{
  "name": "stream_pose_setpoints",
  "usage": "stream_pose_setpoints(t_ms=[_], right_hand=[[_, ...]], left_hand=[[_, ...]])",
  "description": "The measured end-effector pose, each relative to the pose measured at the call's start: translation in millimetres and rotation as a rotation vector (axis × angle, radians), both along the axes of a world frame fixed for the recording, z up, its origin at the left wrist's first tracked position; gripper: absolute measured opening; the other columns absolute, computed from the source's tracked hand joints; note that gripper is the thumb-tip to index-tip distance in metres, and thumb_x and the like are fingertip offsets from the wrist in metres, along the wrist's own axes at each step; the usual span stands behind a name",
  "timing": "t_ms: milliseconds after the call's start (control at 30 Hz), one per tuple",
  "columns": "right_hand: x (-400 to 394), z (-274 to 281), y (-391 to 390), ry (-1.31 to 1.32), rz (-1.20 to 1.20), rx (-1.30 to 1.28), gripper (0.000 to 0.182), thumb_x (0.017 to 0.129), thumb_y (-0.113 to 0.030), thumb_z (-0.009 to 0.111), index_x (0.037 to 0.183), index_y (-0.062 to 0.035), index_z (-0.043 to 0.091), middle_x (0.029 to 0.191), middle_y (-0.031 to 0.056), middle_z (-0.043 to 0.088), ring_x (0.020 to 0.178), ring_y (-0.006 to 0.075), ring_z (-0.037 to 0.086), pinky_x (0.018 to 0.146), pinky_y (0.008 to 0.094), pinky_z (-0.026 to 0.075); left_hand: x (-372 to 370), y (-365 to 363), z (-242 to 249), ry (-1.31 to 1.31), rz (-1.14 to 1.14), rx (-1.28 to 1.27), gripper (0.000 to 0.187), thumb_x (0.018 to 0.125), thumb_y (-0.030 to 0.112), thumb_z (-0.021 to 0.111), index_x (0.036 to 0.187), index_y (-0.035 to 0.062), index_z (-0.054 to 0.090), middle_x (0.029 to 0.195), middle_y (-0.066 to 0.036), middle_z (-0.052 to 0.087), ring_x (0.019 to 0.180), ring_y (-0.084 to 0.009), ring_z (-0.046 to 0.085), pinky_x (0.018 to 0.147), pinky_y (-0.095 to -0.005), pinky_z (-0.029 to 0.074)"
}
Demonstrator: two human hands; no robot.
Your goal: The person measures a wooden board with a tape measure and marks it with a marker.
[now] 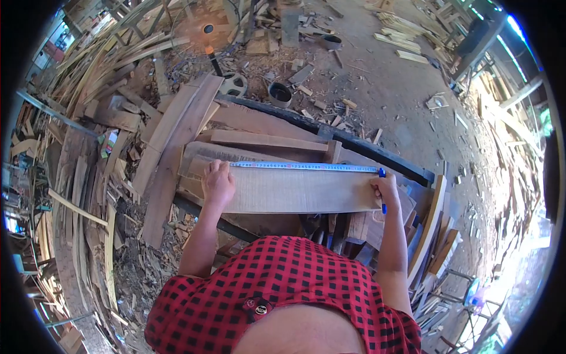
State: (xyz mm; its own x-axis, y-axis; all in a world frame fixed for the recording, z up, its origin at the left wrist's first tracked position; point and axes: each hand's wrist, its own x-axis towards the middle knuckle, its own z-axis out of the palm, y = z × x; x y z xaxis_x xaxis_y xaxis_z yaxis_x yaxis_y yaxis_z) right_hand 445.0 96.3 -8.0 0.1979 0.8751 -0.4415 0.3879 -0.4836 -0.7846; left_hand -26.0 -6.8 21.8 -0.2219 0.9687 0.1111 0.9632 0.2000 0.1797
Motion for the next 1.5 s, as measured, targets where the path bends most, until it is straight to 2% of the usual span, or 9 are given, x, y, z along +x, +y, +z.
stream_pose_setpoints(t_ms=[167, 567, 1300, 1367, 1500], right_hand=[[-1, 2, -2, 0.053, -0.044, 0.030, 0.013, 0.068, -0.002, 0.061, 0.077, -0.0001, 0.053, 0.054, 0.0041, 0.052, 0.037, 0.0106, 0.046, 0.032, 0.0259, 0.034], [-1, 5, -4, 0.114, -0.080, 0.037, 0.019, 0.068, -0.001, 0.061, 0.086, -0.0005, 0.054, 0.055, 0.0038, 0.052, 0.038, 0.0101, 0.045, 0.033, 0.0256, 0.033], [3, -12, -5, 0.085, -0.096, 0.094, 0.012, 0.069, -0.003, 0.061, 0.079, -0.0021, 0.056, 0.054, 0.0022, 0.051, 0.037, 0.0092, 0.044, 0.032, 0.0250, 0.033], [3, -13, -4, 0.066, -0.090, 0.091, 0.014, 0.068, -0.003, 0.062, 0.081, -0.0010, 0.056, 0.055, 0.0045, 0.053, 0.038, 0.0118, 0.047, 0.034, 0.0280, 0.035], [2, -13, -4, 0.060, -0.095, 0.079, 0.015, 0.068, -0.003, 0.062, 0.082, -0.0014, 0.056, 0.054, 0.0042, 0.052, 0.038, 0.0119, 0.047, 0.034, 0.0282, 0.034]], left_hand=[[-1, 2, -1, 0.023, -0.025, -0.028, 0.034, 0.081, 0.016, 0.057, 0.113, 0.0055, 0.059, 0.115, -0.010, 0.051, 0.112, -0.0316, 0.047, 0.088, -0.0459, 0.045], [-1, 3, 1, 0.053, -0.043, -0.078, 0.036, 0.083, 0.018, 0.056, 0.116, 0.0037, 0.057, 0.116, -0.013, 0.049, 0.110, -0.0344, 0.048, 0.087, -0.0471, 0.045], [-3, 3, -3, 0.079, -0.082, -0.054, 0.034, 0.082, 0.019, 0.056, 0.112, 0.0032, 0.056, 0.113, -0.014, 0.049, 0.110, -0.0341, 0.047, 0.085, -0.0475, 0.047], [-3, 3, -5, 0.080, -0.077, -0.048, 0.033, 0.082, 0.019, 0.056, 0.111, 0.0033, 0.056, 0.113, -0.014, 0.049, 0.110, -0.0341, 0.047, 0.085, -0.0476, 0.047], [-3, 3, -4, 0.077, -0.070, -0.041, 0.032, 0.082, 0.020, 0.056, 0.110, 0.0036, 0.056, 0.113, -0.014, 0.048, 0.111, -0.0339, 0.046, 0.085, -0.0478, 0.047]])
